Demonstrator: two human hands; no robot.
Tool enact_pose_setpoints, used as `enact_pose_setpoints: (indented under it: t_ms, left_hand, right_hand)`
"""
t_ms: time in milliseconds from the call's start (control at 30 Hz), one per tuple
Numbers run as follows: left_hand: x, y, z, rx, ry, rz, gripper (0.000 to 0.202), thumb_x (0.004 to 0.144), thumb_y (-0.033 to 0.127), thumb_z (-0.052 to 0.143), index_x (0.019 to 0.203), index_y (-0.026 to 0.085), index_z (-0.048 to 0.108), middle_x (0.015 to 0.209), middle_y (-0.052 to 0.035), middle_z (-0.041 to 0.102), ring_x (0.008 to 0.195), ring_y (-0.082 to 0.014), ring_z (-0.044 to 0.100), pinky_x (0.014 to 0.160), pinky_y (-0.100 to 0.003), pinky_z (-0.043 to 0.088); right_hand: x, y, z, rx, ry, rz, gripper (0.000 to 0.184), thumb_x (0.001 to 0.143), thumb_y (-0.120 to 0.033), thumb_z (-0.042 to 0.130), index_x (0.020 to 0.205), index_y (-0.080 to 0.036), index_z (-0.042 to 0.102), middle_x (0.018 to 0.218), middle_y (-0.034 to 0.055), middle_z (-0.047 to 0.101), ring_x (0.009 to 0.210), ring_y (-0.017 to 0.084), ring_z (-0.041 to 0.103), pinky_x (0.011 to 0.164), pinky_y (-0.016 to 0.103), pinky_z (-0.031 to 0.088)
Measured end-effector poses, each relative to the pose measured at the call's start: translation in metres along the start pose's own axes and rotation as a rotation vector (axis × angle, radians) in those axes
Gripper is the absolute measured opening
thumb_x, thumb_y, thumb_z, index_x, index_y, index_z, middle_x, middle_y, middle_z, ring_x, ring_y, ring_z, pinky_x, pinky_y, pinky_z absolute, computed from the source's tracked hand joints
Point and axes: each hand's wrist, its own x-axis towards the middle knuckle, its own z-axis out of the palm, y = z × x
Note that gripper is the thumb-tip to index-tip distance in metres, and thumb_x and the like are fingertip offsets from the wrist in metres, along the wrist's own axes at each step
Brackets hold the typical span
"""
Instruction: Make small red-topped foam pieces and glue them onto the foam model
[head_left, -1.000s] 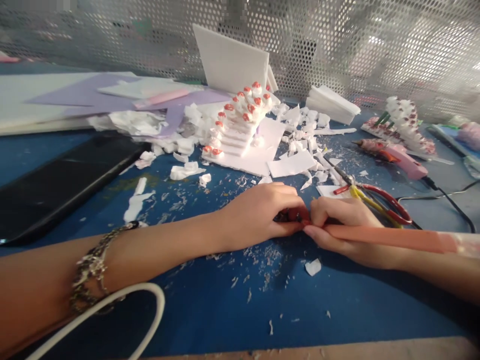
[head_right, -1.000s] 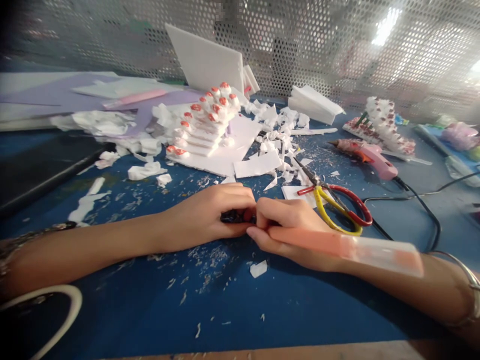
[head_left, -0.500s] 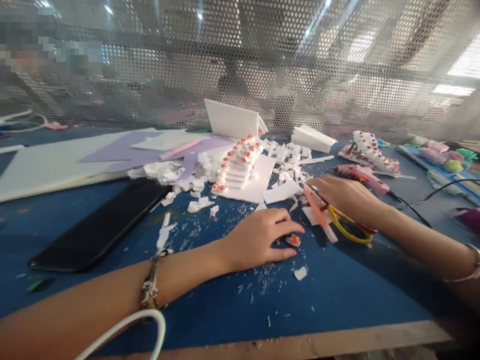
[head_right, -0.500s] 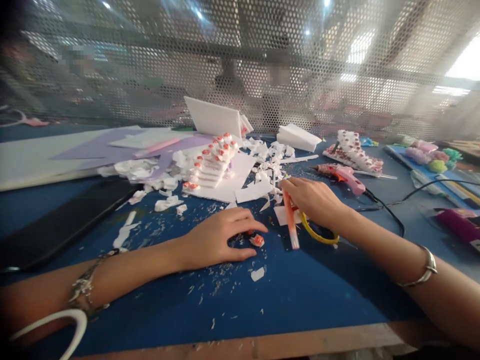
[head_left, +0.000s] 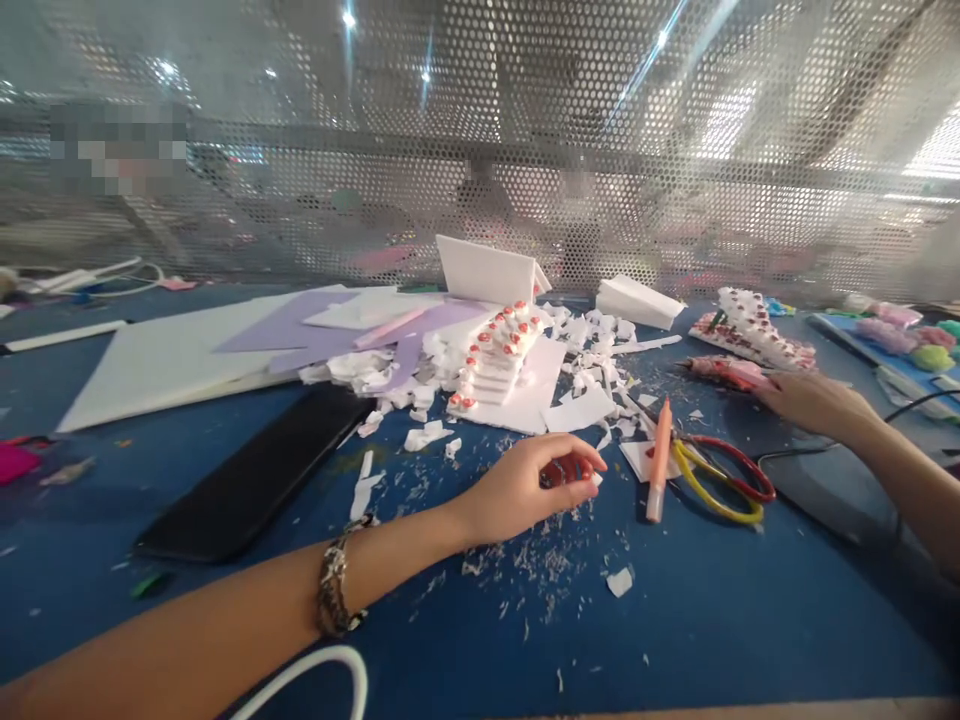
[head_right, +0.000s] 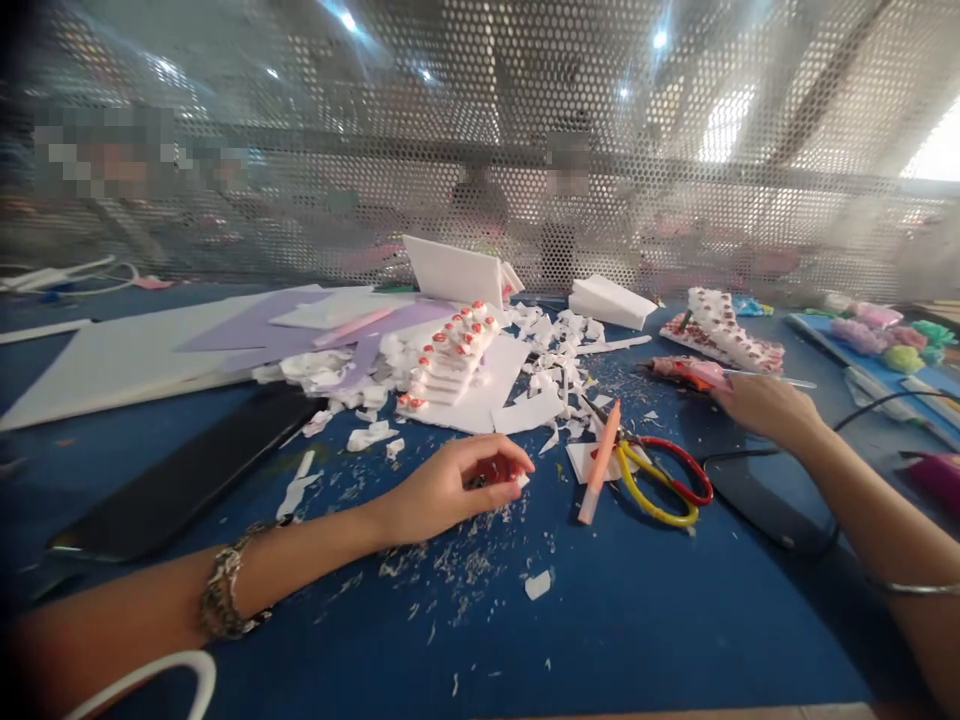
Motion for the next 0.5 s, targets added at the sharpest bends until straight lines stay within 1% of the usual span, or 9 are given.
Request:
enact_pose_setpoints:
  t_ms: [67, 133, 200, 267, 300, 333, 400, 433, 500]
  left_hand:
    - [0.002, -0.002, -0.004, -0.181, 0.041, -0.082, 0.024, 0.078, 0.036, 0.056, 0.095, 0.019, 0.059, 0.082, -0.0014, 0.056, 0.069, -0.0078, 0.050, 0.062, -0.020, 0.041]
    - [0.004, -0.005, -0.008, -0.341, 0.098, -0.143, 0.022, 0.076, 0.033, 0.060, 0.093, 0.019, 0.061, 0.082, -0.0003, 0.056, 0.068, -0.0062, 0.049, 0.063, -0.018, 0.041]
    - [0.006, -0.009, -0.010, -0.509, 0.158, -0.186, 0.020, 0.073, 0.030, 0.064, 0.090, 0.019, 0.063, 0.083, 0.0006, 0.057, 0.069, -0.0053, 0.050, 0.067, -0.018, 0.041]
    - [0.008, -0.011, -0.012, -0.669, 0.201, -0.222, 0.020, 0.070, 0.028, 0.067, 0.089, 0.020, 0.065, 0.081, 0.0014, 0.059, 0.070, -0.0052, 0.052, 0.069, -0.018, 0.042]
    - [0.008, -0.013, -0.013, -0.736, 0.222, -0.238, 0.020, 0.069, 0.027, 0.068, 0.088, 0.020, 0.066, 0.078, 0.0016, 0.060, 0.070, -0.0052, 0.053, 0.069, -0.017, 0.043]
    - [0.009, -0.014, -0.014, -0.788, 0.242, -0.250, 0.019, 0.069, 0.027, 0.068, 0.087, 0.020, 0.066, 0.075, 0.0018, 0.060, 0.069, -0.0050, 0.053, 0.069, -0.017, 0.043]
    - [0.009, -0.015, -0.015, -0.851, 0.273, -0.258, 0.019, 0.069, 0.026, 0.068, 0.086, 0.019, 0.067, 0.070, 0.0019, 0.060, 0.066, -0.0044, 0.053, 0.067, -0.016, 0.044]
    - [0.010, -0.015, -0.015, -0.870, 0.283, -0.258, 0.019, 0.069, 0.026, 0.068, 0.087, 0.019, 0.067, 0.069, 0.0017, 0.061, 0.065, -0.0043, 0.054, 0.066, -0.016, 0.044]
    - [0.010, -0.016, -0.016, -0.888, 0.289, -0.255, 0.019, 0.070, 0.025, 0.068, 0.087, 0.018, 0.067, 0.070, 0.0010, 0.062, 0.065, -0.0045, 0.055, 0.065, -0.015, 0.045]
  right_hand:
    - [0.000, -0.001, -0.004, -0.015, -0.094, 0.033, 0.045, 0.087, -0.043, 0.022, 0.075, -0.015, 0.055, 0.072, 0.0148, 0.061, 0.056, 0.017, 0.053, 0.053, 0.029, 0.036]
    - [0.001, -0.007, -0.014, -0.028, -0.129, 0.100, 0.043, 0.087, -0.042, 0.019, 0.083, -0.014, 0.051, 0.079, 0.0167, 0.060, 0.062, 0.019, 0.052, 0.056, 0.029, 0.036]
    - [0.000, -0.017, -0.025, -0.018, -0.074, 0.160, 0.039, 0.087, -0.043, 0.020, 0.087, -0.015, 0.046, 0.080, 0.0156, 0.058, 0.062, 0.018, 0.049, 0.056, 0.029, 0.035]
    - [-0.002, -0.029, -0.035, 0.068, 0.031, 0.189, 0.032, 0.085, -0.044, 0.027, 0.089, -0.017, 0.043, 0.074, 0.0094, 0.055, 0.059, 0.015, 0.045, 0.054, 0.026, 0.033]
    - [-0.003, -0.037, -0.039, 0.135, 0.069, 0.182, 0.029, 0.084, -0.046, 0.032, 0.086, -0.019, 0.042, 0.070, 0.0055, 0.052, 0.057, 0.013, 0.043, 0.053, 0.024, 0.032]
    - [-0.005, -0.046, -0.043, 0.196, 0.067, 0.168, 0.029, 0.082, -0.048, 0.036, 0.079, -0.020, 0.041, 0.064, 0.0024, 0.049, 0.054, 0.012, 0.041, 0.052, 0.023, 0.031]
    - [-0.012, -0.065, -0.050, 0.289, 0.053, 0.121, 0.034, 0.080, -0.053, 0.039, 0.075, -0.020, 0.041, 0.060, 0.0000, 0.047, 0.052, 0.010, 0.040, 0.050, 0.022, 0.029]
    - [-0.015, -0.075, -0.053, 0.309, 0.050, 0.112, 0.037, 0.078, -0.056, 0.040, 0.076, -0.020, 0.043, 0.060, -0.0003, 0.048, 0.052, 0.010, 0.041, 0.050, 0.022, 0.030]
    - [-0.024, -0.095, -0.056, 0.351, 0.093, 0.090, 0.041, 0.074, -0.060, 0.046, 0.083, -0.020, 0.047, 0.064, -0.0004, 0.053, 0.053, 0.011, 0.044, 0.050, 0.022, 0.032]
